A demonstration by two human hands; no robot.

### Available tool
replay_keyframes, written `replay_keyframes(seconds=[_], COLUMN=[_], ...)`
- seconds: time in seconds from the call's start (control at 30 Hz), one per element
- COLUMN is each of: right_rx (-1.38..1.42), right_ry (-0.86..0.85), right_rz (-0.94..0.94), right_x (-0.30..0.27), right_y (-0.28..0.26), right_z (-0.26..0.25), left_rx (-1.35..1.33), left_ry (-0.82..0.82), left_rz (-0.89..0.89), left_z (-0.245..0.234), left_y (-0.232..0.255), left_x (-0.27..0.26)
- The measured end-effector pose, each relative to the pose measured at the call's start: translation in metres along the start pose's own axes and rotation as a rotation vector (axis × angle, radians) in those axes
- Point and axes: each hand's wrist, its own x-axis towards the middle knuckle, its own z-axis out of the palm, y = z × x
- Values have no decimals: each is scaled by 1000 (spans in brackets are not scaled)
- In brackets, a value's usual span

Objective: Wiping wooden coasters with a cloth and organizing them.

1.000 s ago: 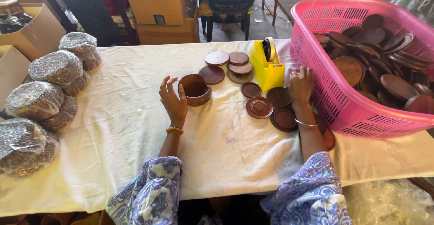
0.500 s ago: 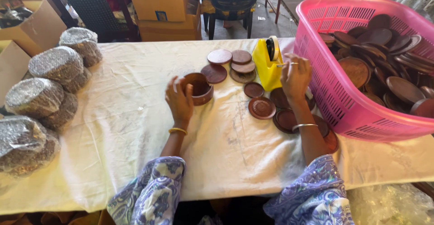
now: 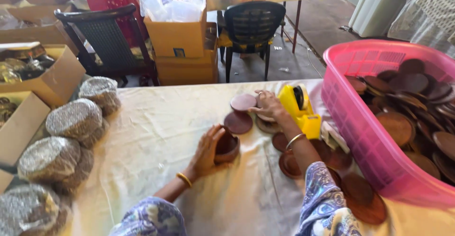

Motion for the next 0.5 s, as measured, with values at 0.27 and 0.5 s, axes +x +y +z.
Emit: replay_keyframes(seconds=[0.27, 0.5], right_rx=[100, 108], right_ry=[-193, -155], right_rz=[83, 48], right_x=[18, -22], right_y=[-71, -76], right_z=[14, 11], left_rx=[88, 65], left_ry=[-50, -67], left_rz=[-89, -121], left_z=[4, 2], left_y=[-3, -5], left_x=[-3, -6])
